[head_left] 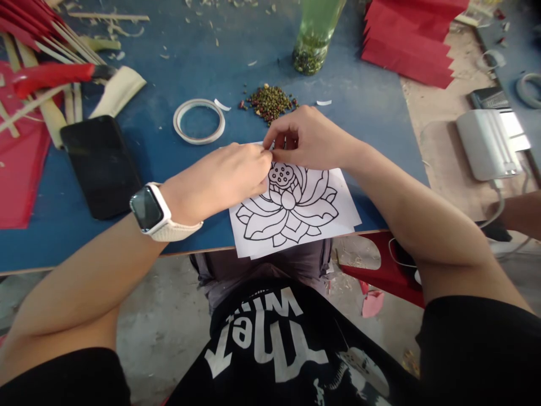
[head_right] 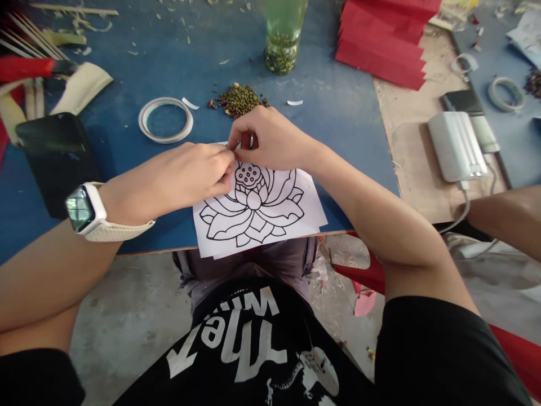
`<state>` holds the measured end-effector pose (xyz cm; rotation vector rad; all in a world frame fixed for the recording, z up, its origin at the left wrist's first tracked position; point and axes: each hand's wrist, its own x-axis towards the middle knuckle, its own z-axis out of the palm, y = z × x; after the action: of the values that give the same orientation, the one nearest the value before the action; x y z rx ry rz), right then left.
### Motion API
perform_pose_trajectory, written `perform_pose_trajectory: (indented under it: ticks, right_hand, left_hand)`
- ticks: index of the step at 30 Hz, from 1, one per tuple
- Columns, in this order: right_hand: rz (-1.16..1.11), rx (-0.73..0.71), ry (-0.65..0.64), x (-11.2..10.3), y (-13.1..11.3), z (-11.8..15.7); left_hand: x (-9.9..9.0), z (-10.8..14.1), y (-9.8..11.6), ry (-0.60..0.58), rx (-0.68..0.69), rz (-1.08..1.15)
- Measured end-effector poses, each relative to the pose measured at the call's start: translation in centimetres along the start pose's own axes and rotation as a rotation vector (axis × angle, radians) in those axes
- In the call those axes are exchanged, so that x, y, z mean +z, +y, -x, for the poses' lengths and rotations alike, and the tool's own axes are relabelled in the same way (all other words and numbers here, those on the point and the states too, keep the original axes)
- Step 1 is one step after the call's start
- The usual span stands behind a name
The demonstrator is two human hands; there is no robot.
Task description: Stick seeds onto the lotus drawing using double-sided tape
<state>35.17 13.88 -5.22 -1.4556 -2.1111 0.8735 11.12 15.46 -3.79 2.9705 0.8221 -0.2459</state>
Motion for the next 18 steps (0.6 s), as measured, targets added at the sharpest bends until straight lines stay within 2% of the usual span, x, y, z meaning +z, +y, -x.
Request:
perform_pose_trajectory:
  ticks: [4,8,13,18]
  right_hand:
    - [0.020,-0.003,0.024,0.2,0.3,-0.1]
    - [0.027,0.037,0.013,0.1,0.3,0.0]
    - [0.002,-0.043,0.000,-0.1,0.1,0.1]
    - [0.020,0.013,0.019,0.3,0.5,-0.1]
  left_hand:
    - [-0.2,0.0,0.4,0.003,0.041,-0.038]
    - [-0.5,0.0,0.1,-0.040,0.023,-0.006]
    - [-0.6,0.0,-0.8,-0.040,0.000,0.044]
    - [-0.6,-0.2,-2.0,-0.019,0.034,0.156]
